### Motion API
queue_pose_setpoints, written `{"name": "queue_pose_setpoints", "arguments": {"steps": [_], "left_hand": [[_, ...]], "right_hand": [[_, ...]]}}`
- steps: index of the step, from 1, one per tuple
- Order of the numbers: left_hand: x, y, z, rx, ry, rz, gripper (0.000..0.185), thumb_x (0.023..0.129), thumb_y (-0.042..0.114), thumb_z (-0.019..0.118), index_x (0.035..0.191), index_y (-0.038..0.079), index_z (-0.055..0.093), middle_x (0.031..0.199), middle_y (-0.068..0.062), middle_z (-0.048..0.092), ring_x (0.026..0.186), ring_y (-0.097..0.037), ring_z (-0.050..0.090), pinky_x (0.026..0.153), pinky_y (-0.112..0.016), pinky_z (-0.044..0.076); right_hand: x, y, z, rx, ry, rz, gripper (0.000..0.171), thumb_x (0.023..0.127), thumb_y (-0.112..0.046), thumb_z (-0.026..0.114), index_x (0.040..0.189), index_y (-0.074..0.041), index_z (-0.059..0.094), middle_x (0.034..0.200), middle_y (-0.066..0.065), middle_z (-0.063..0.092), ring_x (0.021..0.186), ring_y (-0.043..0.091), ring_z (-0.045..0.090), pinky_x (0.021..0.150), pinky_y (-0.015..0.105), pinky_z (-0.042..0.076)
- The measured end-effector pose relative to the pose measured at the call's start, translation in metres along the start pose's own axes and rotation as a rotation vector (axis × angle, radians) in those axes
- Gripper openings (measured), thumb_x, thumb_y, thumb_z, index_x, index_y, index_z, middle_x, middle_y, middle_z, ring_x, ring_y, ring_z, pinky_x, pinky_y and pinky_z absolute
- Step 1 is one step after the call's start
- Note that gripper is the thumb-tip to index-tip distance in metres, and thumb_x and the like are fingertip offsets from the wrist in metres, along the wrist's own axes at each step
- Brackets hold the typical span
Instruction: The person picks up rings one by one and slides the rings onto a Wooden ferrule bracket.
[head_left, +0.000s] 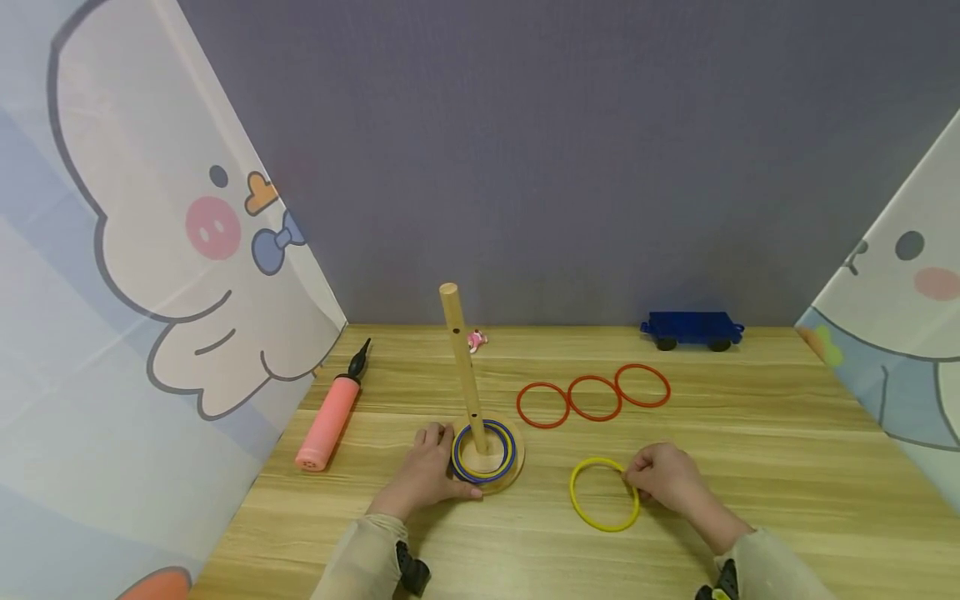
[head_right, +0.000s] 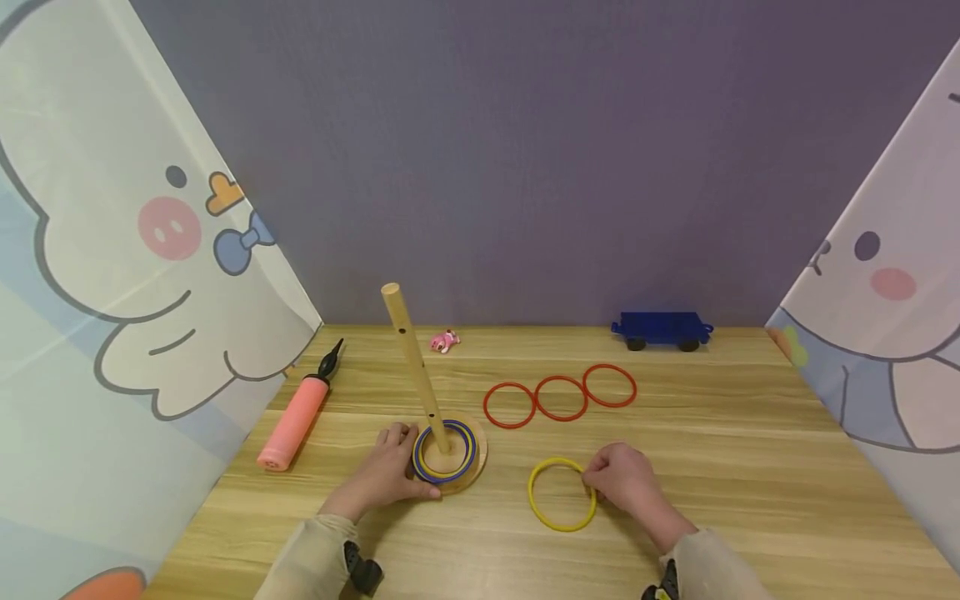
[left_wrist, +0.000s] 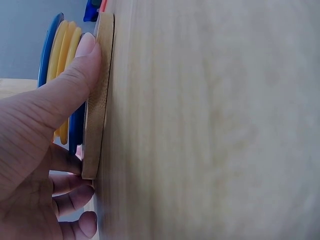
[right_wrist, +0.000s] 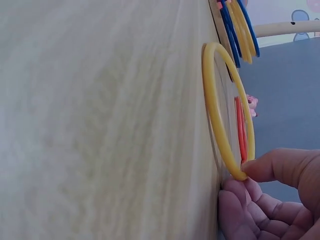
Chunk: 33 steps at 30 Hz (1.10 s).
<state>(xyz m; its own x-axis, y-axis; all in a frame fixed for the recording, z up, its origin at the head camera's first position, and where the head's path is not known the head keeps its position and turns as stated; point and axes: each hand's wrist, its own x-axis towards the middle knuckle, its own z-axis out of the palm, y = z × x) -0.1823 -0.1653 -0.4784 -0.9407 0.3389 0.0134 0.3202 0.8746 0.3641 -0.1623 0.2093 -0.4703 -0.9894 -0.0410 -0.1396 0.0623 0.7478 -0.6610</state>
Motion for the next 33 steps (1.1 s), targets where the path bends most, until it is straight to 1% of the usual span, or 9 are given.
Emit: {"name": "queue_pose_setpoints", "arguments": {"steps": [3, 7, 10, 13, 15, 22, 29, 33], "left_hand": [[0.000, 0.000, -0.001, -0.004, -0.003, 0.000, 0.121, 0.063, 0.064, 0.082, 0.145, -0.012, 0.035, 0.133, -0.023, 0.039, 0.123, -0.039, 0.036, 0.098, -0.049, 0.041], [0.000, 0.001, -0.001, -0.006, -0.004, 0.000, 0.121, 0.063, 0.063, 0.082, 0.145, -0.012, 0.035, 0.133, -0.023, 0.039, 0.123, -0.039, 0.036, 0.097, -0.050, 0.042], [0.000, 0.000, 0.000, -0.001, 0.004, 0.005, 0.121, 0.063, 0.064, 0.082, 0.145, -0.012, 0.035, 0.132, -0.023, 0.039, 0.122, -0.039, 0.037, 0.096, -0.050, 0.042], [0.000, 0.000, 0.000, -0.002, 0.005, 0.005, 0.120, 0.063, 0.064, 0.082, 0.145, -0.011, 0.036, 0.132, -0.023, 0.039, 0.122, -0.039, 0.037, 0.095, -0.051, 0.042], [0.000, 0.000, 0.000, 0.003, 0.006, 0.006, 0.120, 0.062, 0.064, 0.082, 0.145, -0.011, 0.036, 0.132, -0.023, 0.039, 0.122, -0.039, 0.037, 0.095, -0.051, 0.042], [0.000, 0.001, -0.002, 0.007, -0.005, 0.009, 0.120, 0.063, 0.064, 0.082, 0.145, -0.011, 0.036, 0.133, -0.024, 0.040, 0.122, -0.039, 0.037, 0.097, -0.050, 0.042], [-0.001, 0.001, -0.002, 0.006, -0.010, 0.004, 0.120, 0.063, 0.064, 0.082, 0.145, -0.011, 0.036, 0.134, -0.024, 0.039, 0.122, -0.039, 0.036, 0.097, -0.051, 0.042], [-0.001, 0.001, -0.001, 0.003, -0.007, 0.004, 0.120, 0.063, 0.064, 0.082, 0.145, -0.010, 0.036, 0.134, -0.025, 0.039, 0.123, -0.040, 0.036, 0.096, -0.051, 0.042]], "right_hand": [[-0.001, -0.002, 0.001, 0.077, -0.019, 0.018, 0.011, 0.081, -0.004, 0.069, 0.071, -0.007, 0.067, 0.062, 0.000, 0.060, 0.056, 0.015, 0.058, 0.051, 0.030, 0.049], [-0.002, -0.004, 0.002, 0.242, -0.060, 0.054, 0.007, 0.085, -0.002, 0.067, 0.078, -0.001, 0.067, 0.067, 0.004, 0.064, 0.059, 0.018, 0.061, 0.053, 0.031, 0.053], [-0.002, -0.005, 0.002, 0.367, -0.105, 0.052, 0.006, 0.087, -0.001, 0.066, 0.085, 0.005, 0.066, 0.070, 0.007, 0.065, 0.060, 0.018, 0.062, 0.055, 0.032, 0.055], [-0.002, -0.006, 0.001, 0.466, -0.154, 0.026, 0.012, 0.088, -0.001, 0.066, 0.093, 0.010, 0.064, 0.073, 0.010, 0.066, 0.061, 0.018, 0.062, 0.057, 0.033, 0.056], [-0.001, -0.007, 0.000, 0.507, -0.182, 0.012, 0.016, 0.089, -0.002, 0.066, 0.096, 0.012, 0.063, 0.074, 0.010, 0.066, 0.062, 0.018, 0.062, 0.058, 0.033, 0.056], [-0.002, -0.022, -0.007, 0.597, -0.232, -0.042, 0.024, 0.092, -0.006, 0.064, 0.103, 0.015, 0.060, 0.079, 0.013, 0.067, 0.067, 0.018, 0.062, 0.062, 0.032, 0.056], [-0.001, -0.037, -0.015, 0.627, -0.221, -0.077, 0.029, 0.094, -0.009, 0.064, 0.109, 0.016, 0.058, 0.082, 0.015, 0.066, 0.070, 0.020, 0.064, 0.065, 0.034, 0.057], [-0.003, -0.044, -0.018, 0.647, -0.228, -0.096, 0.028, 0.094, -0.009, 0.063, 0.109, 0.015, 0.058, 0.082, 0.015, 0.066, 0.070, 0.021, 0.065, 0.066, 0.036, 0.057]]}}
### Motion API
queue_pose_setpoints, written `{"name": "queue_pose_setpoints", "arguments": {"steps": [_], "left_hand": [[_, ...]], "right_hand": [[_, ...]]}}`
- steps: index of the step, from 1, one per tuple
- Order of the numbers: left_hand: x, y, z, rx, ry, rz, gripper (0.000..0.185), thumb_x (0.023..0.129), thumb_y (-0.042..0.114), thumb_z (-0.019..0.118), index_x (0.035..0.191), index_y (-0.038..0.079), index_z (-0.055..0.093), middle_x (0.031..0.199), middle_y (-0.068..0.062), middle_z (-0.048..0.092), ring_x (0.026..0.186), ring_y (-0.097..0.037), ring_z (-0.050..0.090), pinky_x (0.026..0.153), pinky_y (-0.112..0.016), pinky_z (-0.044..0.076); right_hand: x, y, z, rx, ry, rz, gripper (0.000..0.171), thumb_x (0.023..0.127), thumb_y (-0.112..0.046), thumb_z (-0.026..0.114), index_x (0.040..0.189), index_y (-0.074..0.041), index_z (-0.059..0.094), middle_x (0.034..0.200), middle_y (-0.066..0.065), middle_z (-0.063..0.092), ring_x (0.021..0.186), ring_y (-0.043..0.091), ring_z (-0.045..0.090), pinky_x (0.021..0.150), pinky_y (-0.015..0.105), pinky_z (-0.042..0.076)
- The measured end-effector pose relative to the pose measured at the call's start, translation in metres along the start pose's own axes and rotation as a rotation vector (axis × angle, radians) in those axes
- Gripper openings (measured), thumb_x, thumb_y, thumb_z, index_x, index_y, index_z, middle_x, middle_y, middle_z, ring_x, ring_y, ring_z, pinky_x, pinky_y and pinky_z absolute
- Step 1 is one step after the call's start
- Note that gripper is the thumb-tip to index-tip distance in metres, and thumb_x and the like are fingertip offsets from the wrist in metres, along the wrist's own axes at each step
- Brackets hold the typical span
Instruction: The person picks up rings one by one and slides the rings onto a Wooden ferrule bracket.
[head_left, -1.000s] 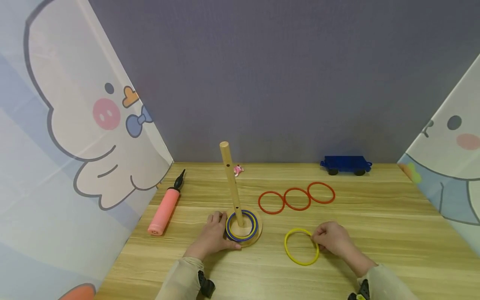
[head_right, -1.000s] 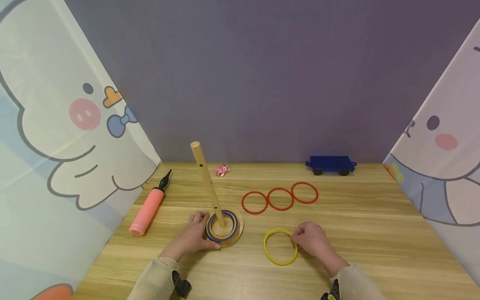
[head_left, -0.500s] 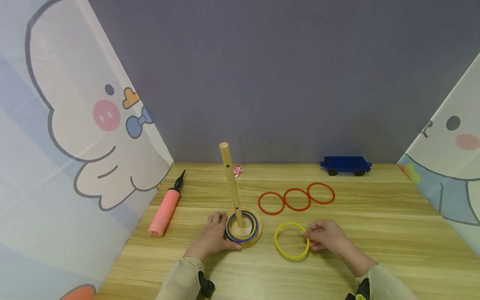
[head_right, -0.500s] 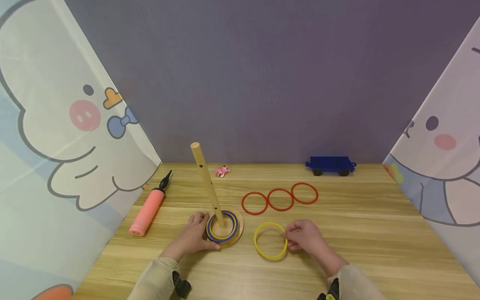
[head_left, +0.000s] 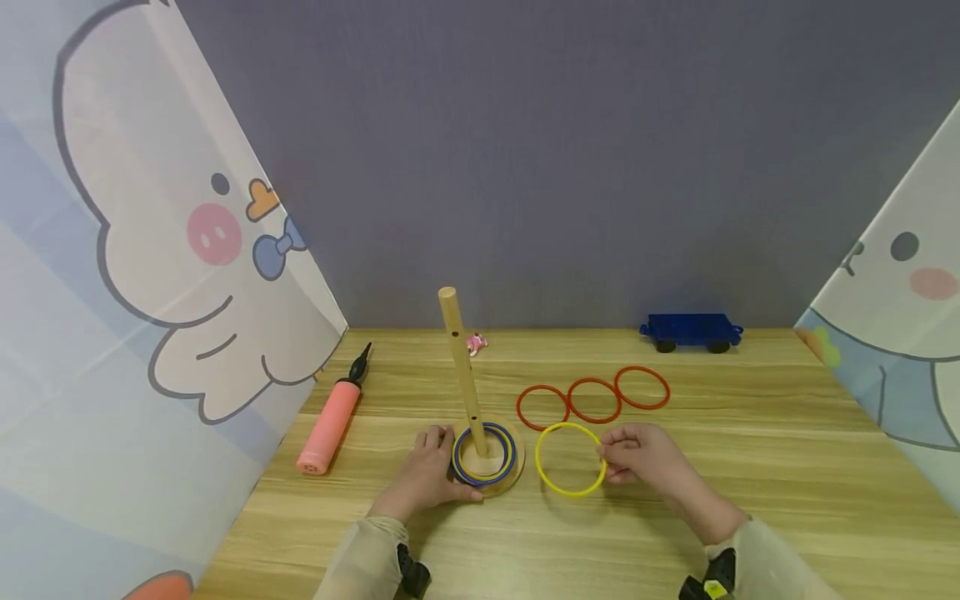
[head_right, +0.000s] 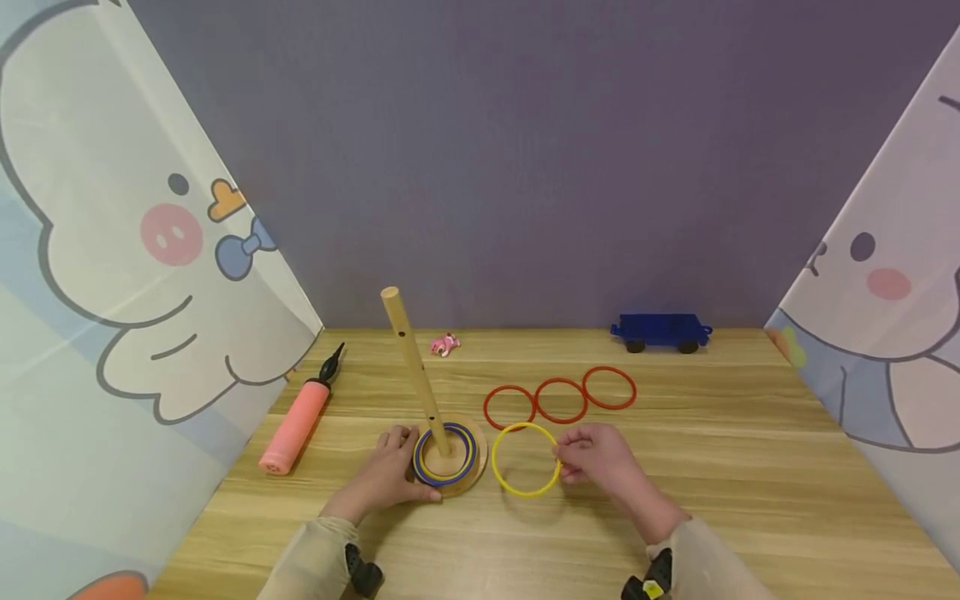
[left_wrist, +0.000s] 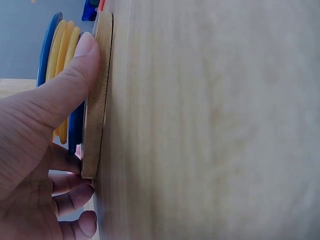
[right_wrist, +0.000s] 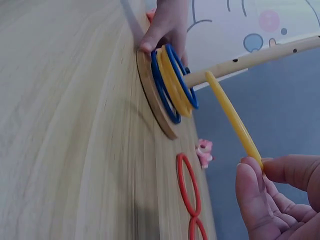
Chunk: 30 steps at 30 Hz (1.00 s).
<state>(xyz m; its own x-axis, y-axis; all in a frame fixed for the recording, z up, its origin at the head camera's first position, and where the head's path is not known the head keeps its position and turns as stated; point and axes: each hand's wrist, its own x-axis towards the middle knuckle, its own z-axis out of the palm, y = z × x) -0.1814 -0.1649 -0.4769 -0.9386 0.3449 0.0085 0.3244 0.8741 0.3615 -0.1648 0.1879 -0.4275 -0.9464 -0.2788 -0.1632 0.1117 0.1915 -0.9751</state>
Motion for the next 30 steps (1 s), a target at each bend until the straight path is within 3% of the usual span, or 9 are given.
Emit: {"name": "queue_pose_setpoints", "arguments": {"steps": [30], "left_hand": [[-0.002, 0.001, -0.001, 0.002, -0.001, 0.006, 0.118, 0.063, 0.063, 0.082, 0.144, -0.010, 0.037, 0.133, -0.024, 0.039, 0.122, -0.040, 0.036, 0.094, -0.054, 0.042]], "right_hand": [[-0.005, -0.058, 0.030, 0.127, 0.029, -0.101, 0.033, 0.094, -0.011, 0.065, 0.113, 0.014, 0.055, 0.087, 0.011, 0.067, 0.072, 0.019, 0.068, 0.070, 0.035, 0.057]]}}
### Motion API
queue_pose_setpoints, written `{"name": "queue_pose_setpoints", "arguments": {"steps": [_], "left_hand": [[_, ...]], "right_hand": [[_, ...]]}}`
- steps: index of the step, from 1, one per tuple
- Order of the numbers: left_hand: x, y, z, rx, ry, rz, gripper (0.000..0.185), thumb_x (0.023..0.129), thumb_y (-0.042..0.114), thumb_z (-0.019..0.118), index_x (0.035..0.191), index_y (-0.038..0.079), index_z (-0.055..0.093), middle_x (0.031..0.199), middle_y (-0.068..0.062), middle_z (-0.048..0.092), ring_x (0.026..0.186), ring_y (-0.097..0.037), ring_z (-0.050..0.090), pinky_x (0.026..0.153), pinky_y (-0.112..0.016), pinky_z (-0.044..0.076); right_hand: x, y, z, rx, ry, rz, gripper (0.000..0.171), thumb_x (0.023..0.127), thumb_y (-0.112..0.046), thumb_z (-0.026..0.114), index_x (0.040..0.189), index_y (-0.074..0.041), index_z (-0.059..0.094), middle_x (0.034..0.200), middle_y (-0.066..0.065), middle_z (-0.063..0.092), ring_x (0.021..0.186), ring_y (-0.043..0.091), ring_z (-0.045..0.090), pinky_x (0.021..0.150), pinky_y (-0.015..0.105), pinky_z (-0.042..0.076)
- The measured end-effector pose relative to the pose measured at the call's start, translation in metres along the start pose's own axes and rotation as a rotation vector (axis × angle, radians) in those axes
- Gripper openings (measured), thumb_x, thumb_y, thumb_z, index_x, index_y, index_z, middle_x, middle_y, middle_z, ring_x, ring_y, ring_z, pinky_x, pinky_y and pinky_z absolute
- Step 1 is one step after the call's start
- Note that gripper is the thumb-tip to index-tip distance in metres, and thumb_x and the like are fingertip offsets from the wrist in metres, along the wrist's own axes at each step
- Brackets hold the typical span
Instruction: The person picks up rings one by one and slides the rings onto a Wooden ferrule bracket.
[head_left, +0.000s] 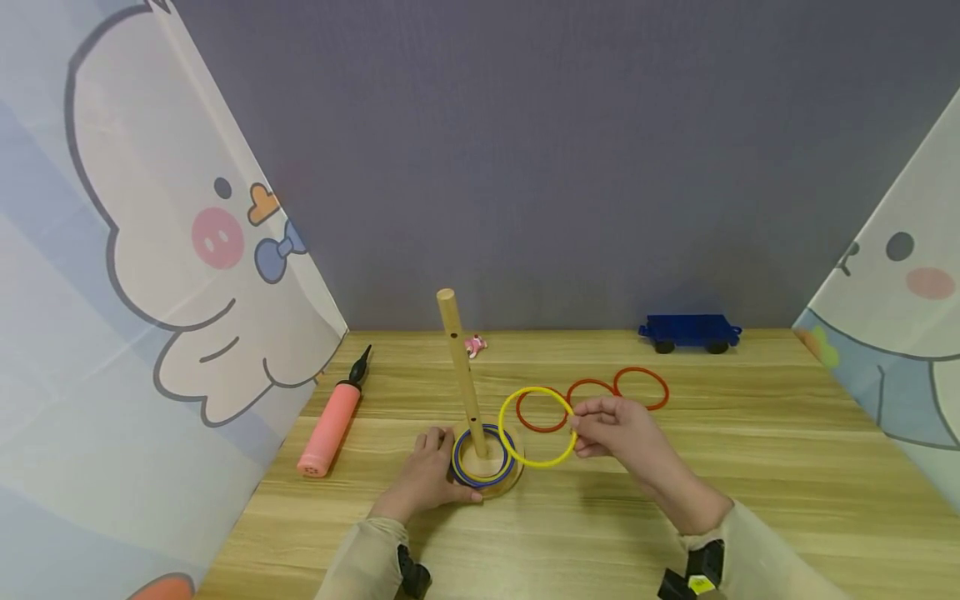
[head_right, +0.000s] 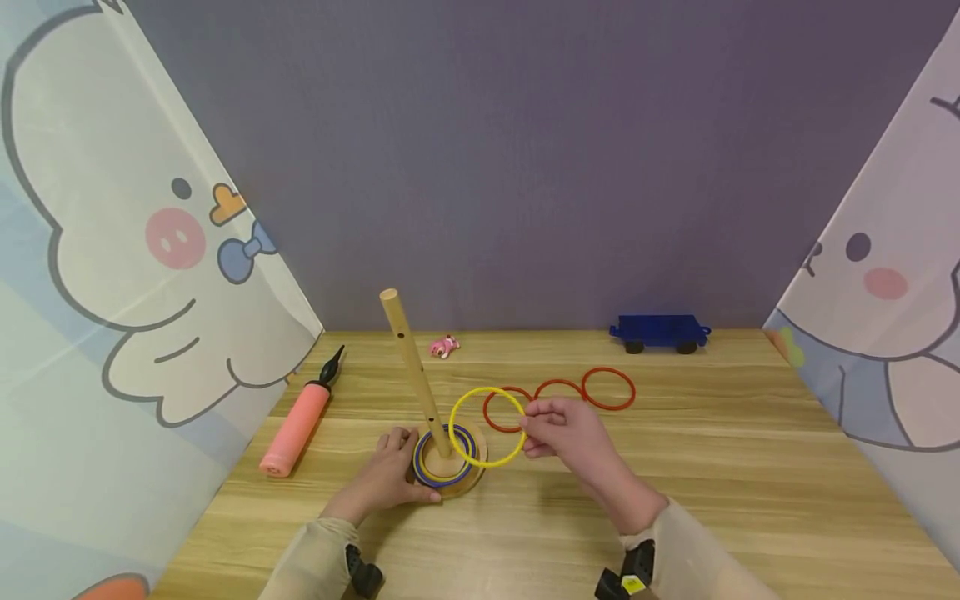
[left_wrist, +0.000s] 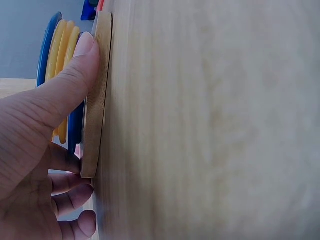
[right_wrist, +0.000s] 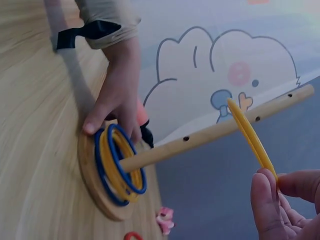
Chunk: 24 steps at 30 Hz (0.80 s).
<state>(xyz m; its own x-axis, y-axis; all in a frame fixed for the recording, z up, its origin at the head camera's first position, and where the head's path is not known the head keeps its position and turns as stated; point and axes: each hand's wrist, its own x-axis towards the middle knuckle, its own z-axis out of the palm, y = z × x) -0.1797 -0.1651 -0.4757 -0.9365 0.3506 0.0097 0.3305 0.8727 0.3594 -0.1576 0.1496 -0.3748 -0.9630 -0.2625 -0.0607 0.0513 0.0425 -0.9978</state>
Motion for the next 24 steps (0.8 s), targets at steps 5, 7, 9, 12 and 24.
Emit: {"name": "queue_pose_setpoints", "arguments": {"steps": [5, 7, 9, 12, 24], "left_hand": [[0.001, -0.002, 0.002, 0.009, -0.008, 0.000, 0.118, 0.063, 0.066, 0.080, 0.145, -0.009, 0.037, 0.135, -0.024, 0.039, 0.124, -0.040, 0.035, 0.096, -0.053, 0.041], [0.001, -0.003, 0.003, 0.012, -0.013, 0.000, 0.119, 0.064, 0.067, 0.079, 0.145, -0.009, 0.037, 0.136, -0.024, 0.038, 0.124, -0.040, 0.035, 0.097, -0.052, 0.041], [0.002, -0.004, 0.004, 0.013, -0.011, 0.003, 0.119, 0.064, 0.067, 0.079, 0.145, -0.009, 0.037, 0.135, -0.024, 0.038, 0.124, -0.040, 0.035, 0.097, -0.052, 0.041], [0.003, -0.004, 0.004, 0.010, -0.009, 0.006, 0.119, 0.063, 0.067, 0.079, 0.145, -0.009, 0.037, 0.134, -0.023, 0.039, 0.124, -0.040, 0.035, 0.097, -0.052, 0.041], [0.002, -0.003, 0.004, 0.017, 0.005, 0.012, 0.119, 0.063, 0.066, 0.080, 0.144, -0.010, 0.037, 0.132, -0.024, 0.040, 0.120, -0.039, 0.037, 0.096, -0.051, 0.042]], "right_hand": [[0.002, -0.009, 0.006, 0.041, 0.013, -0.011, 0.034, 0.093, -0.012, 0.067, 0.112, 0.014, 0.055, 0.087, 0.010, 0.067, 0.071, 0.019, 0.067, 0.070, 0.035, 0.057], [0.003, -0.014, 0.008, 0.054, 0.014, -0.022, 0.033, 0.093, -0.011, 0.067, 0.112, 0.014, 0.055, 0.087, 0.009, 0.066, 0.071, 0.019, 0.067, 0.071, 0.036, 0.057], [0.004, -0.018, 0.009, 0.063, 0.011, -0.033, 0.032, 0.093, -0.010, 0.066, 0.113, 0.013, 0.055, 0.087, 0.009, 0.067, 0.071, 0.018, 0.067, 0.071, 0.036, 0.057], [0.006, -0.024, 0.010, 0.067, 0.003, -0.057, 0.031, 0.094, -0.009, 0.064, 0.113, 0.013, 0.055, 0.088, 0.009, 0.067, 0.073, 0.017, 0.067, 0.071, 0.035, 0.057], [0.011, -0.054, 0.020, 0.101, 0.015, -0.102, 0.029, 0.094, -0.006, 0.064, 0.115, 0.011, 0.055, 0.086, 0.007, 0.069, 0.071, 0.016, 0.067, 0.071, 0.035, 0.057]]}}
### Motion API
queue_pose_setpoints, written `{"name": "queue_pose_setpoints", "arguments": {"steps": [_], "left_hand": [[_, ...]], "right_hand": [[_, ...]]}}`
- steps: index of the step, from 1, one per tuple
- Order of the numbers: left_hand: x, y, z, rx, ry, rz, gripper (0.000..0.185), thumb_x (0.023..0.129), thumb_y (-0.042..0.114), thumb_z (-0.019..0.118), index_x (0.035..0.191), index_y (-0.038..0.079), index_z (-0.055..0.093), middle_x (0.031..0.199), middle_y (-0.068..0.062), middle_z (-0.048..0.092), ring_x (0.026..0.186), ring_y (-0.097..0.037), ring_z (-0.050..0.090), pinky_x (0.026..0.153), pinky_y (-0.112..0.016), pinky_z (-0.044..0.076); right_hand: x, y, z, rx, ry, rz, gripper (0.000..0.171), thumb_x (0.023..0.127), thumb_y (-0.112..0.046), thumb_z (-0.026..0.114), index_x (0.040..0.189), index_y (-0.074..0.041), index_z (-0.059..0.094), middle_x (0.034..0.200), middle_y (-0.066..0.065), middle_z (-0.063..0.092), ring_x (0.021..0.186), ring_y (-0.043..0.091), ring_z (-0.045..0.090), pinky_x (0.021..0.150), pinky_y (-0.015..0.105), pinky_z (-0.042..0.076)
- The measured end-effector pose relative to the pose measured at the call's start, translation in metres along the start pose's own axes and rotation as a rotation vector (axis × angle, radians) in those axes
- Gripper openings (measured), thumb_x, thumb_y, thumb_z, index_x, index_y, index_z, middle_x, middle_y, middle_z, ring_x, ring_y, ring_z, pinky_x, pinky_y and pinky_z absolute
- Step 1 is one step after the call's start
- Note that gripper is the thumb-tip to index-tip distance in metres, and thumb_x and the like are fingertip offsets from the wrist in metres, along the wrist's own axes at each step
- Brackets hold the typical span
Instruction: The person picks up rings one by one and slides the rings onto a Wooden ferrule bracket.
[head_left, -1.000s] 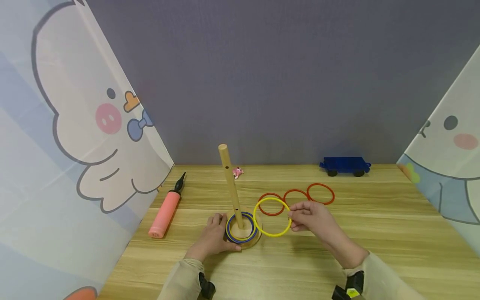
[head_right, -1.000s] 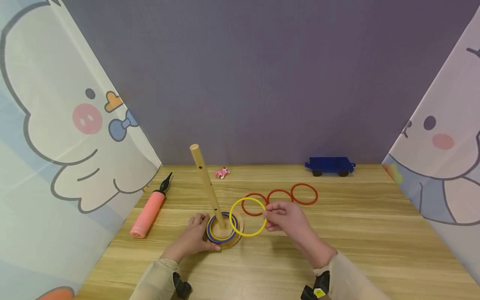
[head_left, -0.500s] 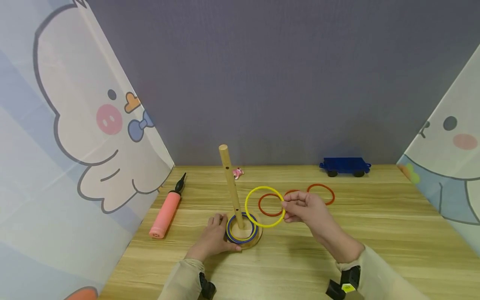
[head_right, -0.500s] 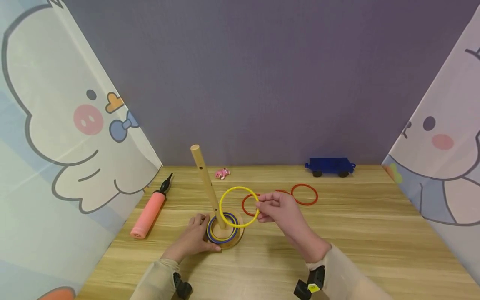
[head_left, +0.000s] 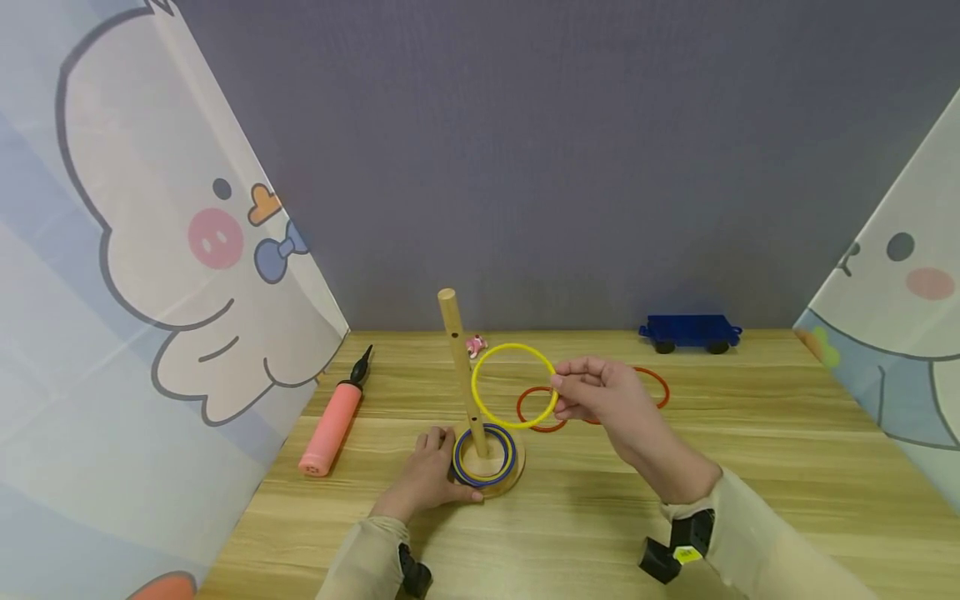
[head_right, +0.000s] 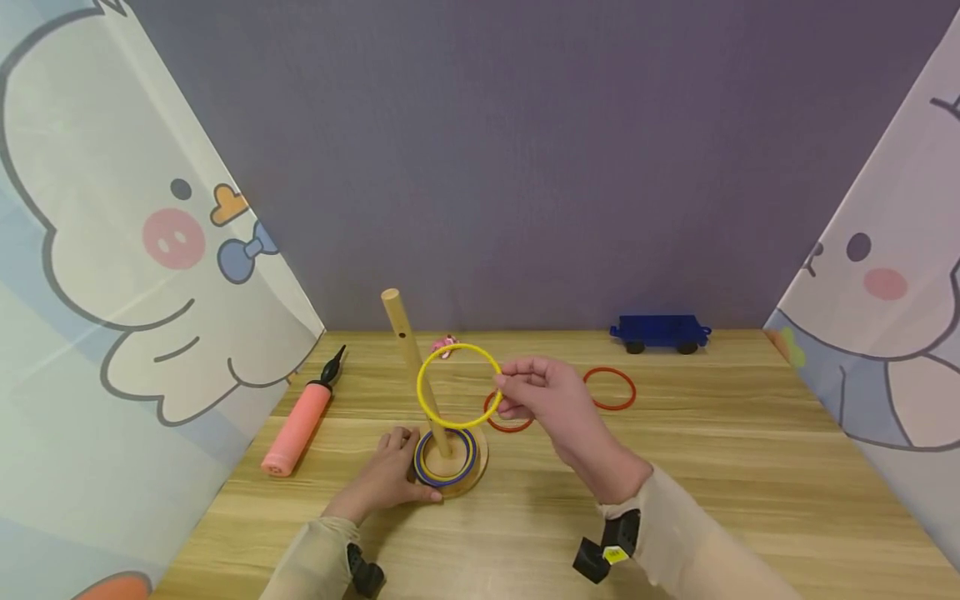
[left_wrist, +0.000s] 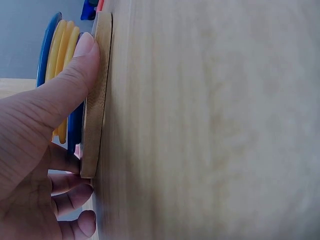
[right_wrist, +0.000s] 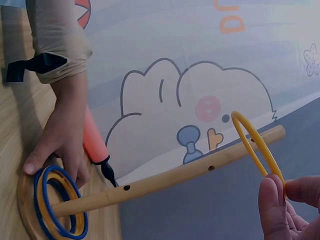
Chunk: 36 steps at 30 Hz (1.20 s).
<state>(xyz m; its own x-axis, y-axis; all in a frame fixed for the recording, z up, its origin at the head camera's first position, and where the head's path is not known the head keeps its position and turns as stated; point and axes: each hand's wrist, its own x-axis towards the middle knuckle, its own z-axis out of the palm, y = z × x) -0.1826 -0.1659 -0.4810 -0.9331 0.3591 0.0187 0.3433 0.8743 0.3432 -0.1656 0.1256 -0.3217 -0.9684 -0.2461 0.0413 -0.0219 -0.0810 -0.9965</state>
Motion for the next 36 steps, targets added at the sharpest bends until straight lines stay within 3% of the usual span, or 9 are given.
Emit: {"name": "queue_pose_setpoints", "arguments": {"steps": [15, 30, 36], "left_hand": [[-0.002, 0.002, -0.002, -0.015, 0.017, -0.003, 0.116, 0.061, 0.064, 0.083, 0.141, -0.009, 0.041, 0.131, -0.023, 0.041, 0.118, -0.039, 0.039, 0.093, -0.052, 0.043], [-0.003, 0.002, -0.001, -0.024, 0.016, -0.004, 0.117, 0.061, 0.064, 0.082, 0.142, -0.009, 0.041, 0.132, -0.023, 0.041, 0.119, -0.039, 0.038, 0.092, -0.053, 0.043], [-0.003, 0.002, -0.001, -0.027, 0.020, -0.003, 0.117, 0.061, 0.063, 0.083, 0.142, -0.010, 0.041, 0.131, -0.023, 0.042, 0.118, -0.039, 0.039, 0.092, -0.053, 0.043]], "right_hand": [[0.008, -0.030, 0.019, 0.049, 0.009, -0.084, 0.025, 0.094, -0.007, 0.064, 0.113, 0.008, 0.057, 0.082, 0.006, 0.068, 0.070, 0.016, 0.067, 0.070, 0.035, 0.057], [0.016, -0.052, 0.035, 0.219, 0.045, -0.159, 0.022, 0.094, -0.008, 0.065, 0.110, 0.006, 0.059, 0.080, 0.006, 0.067, 0.068, 0.014, 0.066, 0.069, 0.031, 0.057], [0.021, -0.056, 0.041, 0.220, 0.053, -0.160, 0.024, 0.094, -0.009, 0.065, 0.112, 0.006, 0.059, 0.081, 0.006, 0.068, 0.068, 0.014, 0.066, 0.071, 0.031, 0.057]]}}
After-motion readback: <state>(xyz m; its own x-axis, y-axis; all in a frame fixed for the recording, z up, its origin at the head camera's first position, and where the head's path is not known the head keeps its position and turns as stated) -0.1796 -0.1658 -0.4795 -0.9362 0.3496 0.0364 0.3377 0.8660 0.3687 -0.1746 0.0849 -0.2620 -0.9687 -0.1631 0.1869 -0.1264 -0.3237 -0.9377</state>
